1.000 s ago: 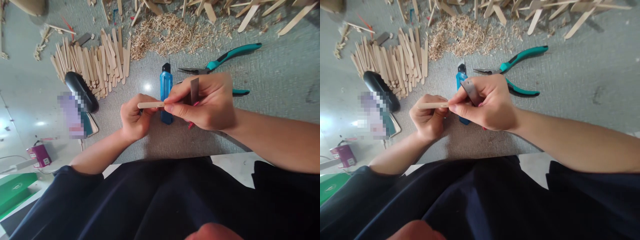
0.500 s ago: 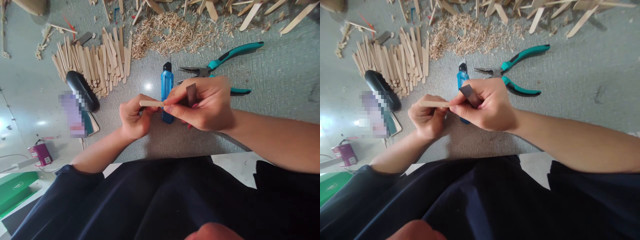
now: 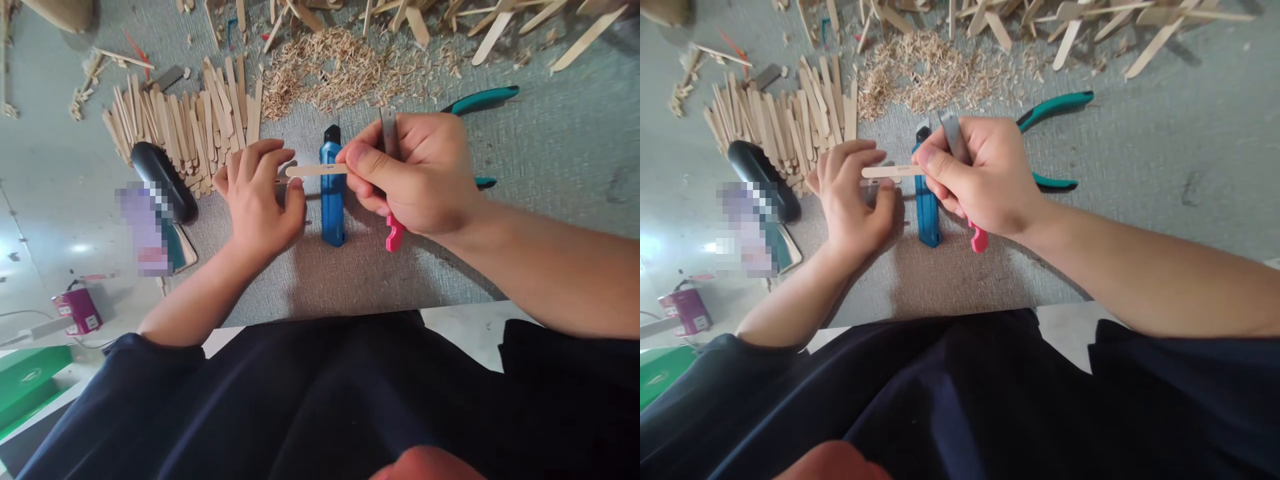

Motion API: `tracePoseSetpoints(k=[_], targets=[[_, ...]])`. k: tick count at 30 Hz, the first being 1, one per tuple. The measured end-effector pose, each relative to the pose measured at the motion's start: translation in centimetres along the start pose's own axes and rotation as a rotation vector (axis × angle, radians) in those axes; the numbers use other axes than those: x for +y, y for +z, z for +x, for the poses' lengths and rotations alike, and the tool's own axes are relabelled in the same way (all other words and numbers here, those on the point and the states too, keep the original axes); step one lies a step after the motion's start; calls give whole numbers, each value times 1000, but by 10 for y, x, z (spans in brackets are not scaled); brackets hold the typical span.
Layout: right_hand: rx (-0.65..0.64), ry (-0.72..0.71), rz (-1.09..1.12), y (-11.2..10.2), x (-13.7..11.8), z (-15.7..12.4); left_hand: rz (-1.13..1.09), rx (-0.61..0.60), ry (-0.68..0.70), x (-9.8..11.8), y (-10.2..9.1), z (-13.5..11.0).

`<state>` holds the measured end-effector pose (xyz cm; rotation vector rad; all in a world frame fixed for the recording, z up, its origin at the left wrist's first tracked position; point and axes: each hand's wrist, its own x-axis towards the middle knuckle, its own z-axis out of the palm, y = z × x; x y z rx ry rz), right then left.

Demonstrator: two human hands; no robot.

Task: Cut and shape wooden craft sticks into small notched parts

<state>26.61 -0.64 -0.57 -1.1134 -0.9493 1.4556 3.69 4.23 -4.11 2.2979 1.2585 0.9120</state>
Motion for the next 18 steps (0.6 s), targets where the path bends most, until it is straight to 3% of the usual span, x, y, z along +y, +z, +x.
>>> tracePoseSetpoints(k=[3, 6, 12, 18], targets=[[-15, -18, -47, 0, -3, 0, -253, 46, 67, 7, -3, -4], [-39, -32, -125, -1, -2, 1, -423, -13, 65, 14, -2, -5], [113, -219, -286, -6, 13, 5, -397, -39, 6, 22, 2, -7], [146, -217, -385, 1, 14, -7, -321, -84, -37, 26, -1, -10]])
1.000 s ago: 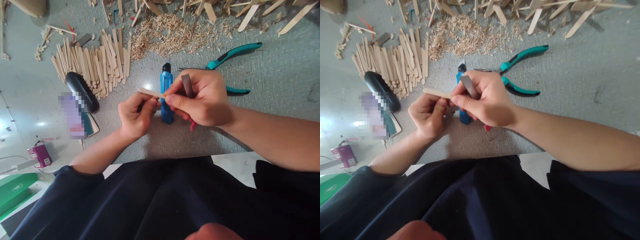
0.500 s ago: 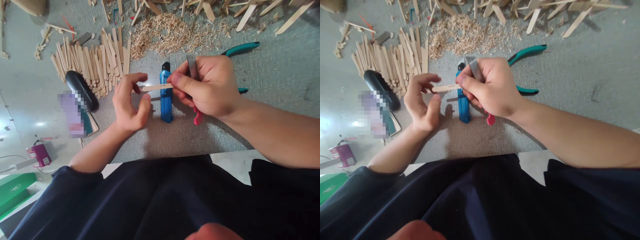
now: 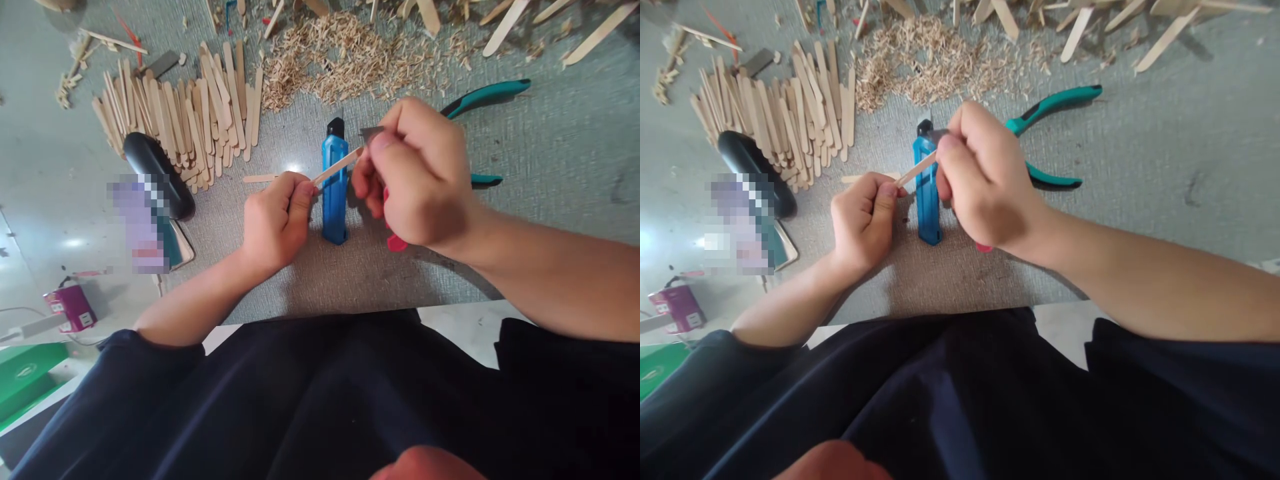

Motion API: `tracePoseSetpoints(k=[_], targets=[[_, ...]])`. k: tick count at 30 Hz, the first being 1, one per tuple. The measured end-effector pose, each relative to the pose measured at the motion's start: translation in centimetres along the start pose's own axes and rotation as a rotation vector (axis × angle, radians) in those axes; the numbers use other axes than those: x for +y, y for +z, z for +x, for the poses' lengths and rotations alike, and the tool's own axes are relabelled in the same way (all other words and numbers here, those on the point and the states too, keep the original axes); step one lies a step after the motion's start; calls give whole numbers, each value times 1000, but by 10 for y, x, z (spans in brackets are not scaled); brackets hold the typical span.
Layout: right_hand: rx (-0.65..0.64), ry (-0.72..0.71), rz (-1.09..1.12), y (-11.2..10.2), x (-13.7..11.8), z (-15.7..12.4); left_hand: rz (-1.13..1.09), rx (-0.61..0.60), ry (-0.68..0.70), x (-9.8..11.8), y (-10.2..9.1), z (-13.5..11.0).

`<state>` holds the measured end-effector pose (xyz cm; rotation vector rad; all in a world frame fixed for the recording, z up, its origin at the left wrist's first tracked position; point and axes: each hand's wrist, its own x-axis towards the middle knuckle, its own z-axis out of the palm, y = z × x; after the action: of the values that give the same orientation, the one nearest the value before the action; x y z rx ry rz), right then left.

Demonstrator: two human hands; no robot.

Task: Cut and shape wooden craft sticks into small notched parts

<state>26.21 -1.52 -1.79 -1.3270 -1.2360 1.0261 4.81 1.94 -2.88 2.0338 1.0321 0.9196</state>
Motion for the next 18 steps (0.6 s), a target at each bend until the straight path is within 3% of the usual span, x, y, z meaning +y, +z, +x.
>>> tracePoseSetpoints(k=[10, 18], targets=[[-177, -120, -432, -7, -13, -9, 54, 23, 54, -4, 3, -5], [-172, -192, -630, -8, -8, -11, 127, -15, 2, -2, 3, -6]])
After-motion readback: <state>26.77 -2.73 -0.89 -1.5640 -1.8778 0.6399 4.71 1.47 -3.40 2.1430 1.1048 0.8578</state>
